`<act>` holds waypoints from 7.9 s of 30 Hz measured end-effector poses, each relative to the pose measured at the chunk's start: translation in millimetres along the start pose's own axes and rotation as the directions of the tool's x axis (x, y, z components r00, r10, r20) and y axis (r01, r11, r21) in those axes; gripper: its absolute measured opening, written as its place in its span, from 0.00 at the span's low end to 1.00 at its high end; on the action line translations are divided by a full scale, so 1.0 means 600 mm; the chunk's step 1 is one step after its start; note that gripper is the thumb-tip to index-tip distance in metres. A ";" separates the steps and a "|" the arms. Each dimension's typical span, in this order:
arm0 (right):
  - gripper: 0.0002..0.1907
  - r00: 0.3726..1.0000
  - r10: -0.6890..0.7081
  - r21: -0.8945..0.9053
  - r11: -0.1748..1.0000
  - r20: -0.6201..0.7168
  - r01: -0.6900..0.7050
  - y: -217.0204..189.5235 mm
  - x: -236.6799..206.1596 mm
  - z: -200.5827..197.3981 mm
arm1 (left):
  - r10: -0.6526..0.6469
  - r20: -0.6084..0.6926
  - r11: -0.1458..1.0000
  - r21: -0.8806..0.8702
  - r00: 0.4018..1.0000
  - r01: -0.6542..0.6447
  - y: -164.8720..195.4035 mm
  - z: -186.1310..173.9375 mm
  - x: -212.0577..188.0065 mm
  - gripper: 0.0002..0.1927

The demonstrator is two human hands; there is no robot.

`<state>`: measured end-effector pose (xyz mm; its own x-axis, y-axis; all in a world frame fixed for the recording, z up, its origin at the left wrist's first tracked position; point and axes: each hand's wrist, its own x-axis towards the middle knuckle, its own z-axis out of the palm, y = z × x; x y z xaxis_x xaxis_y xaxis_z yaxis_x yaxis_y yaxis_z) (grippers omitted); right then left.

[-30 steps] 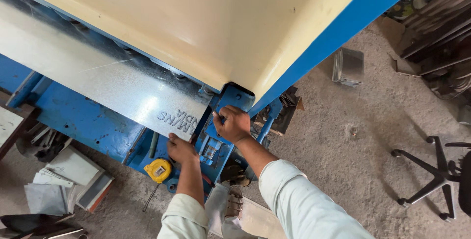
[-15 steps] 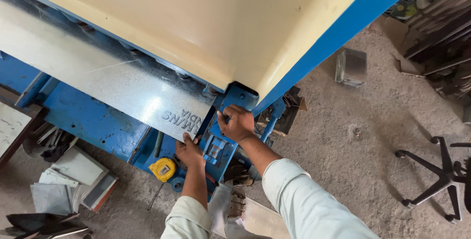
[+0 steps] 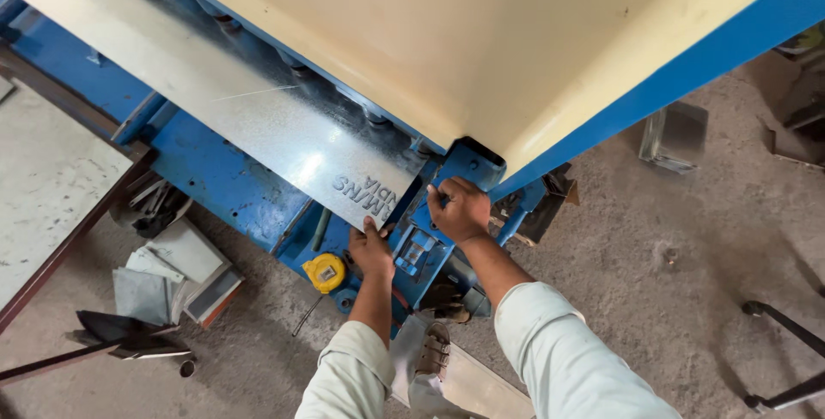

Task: The person operates a manual metal bending machine to shape long, flat metal sheets. They repeatedly feed the sheets into the machine, adjust the clamping mechanism, and pull the sheets through to create a bend. The person also uses a marker to make alignment marks on the metal sheets before processing them.

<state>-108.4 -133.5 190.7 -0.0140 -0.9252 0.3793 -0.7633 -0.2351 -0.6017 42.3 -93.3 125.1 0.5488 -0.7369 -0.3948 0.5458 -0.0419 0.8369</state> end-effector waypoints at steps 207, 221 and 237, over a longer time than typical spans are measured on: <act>0.19 0.989 -0.126 0.300 0.943 -0.083 0.145 0.094 -0.019 0.035 | 0.240 0.106 0.866 0.426 0.965 -0.262 -0.166 -0.055 0.052 0.11; 0.19 0.987 -0.133 0.295 0.943 -0.095 0.155 0.095 -0.020 0.038 | 0.266 0.173 0.906 0.291 0.948 -0.307 -0.154 -0.048 0.048 0.11; 0.20 0.990 -0.108 0.295 0.947 -0.085 0.129 0.092 -0.020 0.035 | 0.239 0.119 0.886 0.380 0.964 -0.267 -0.163 -0.052 0.052 0.09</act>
<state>-136.9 -141.7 138.0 0.0143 -0.8657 0.5004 -0.5341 -0.4297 -0.7281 25.5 -91.1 19.3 0.5843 -0.8003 -0.1350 0.0960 -0.0970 0.9906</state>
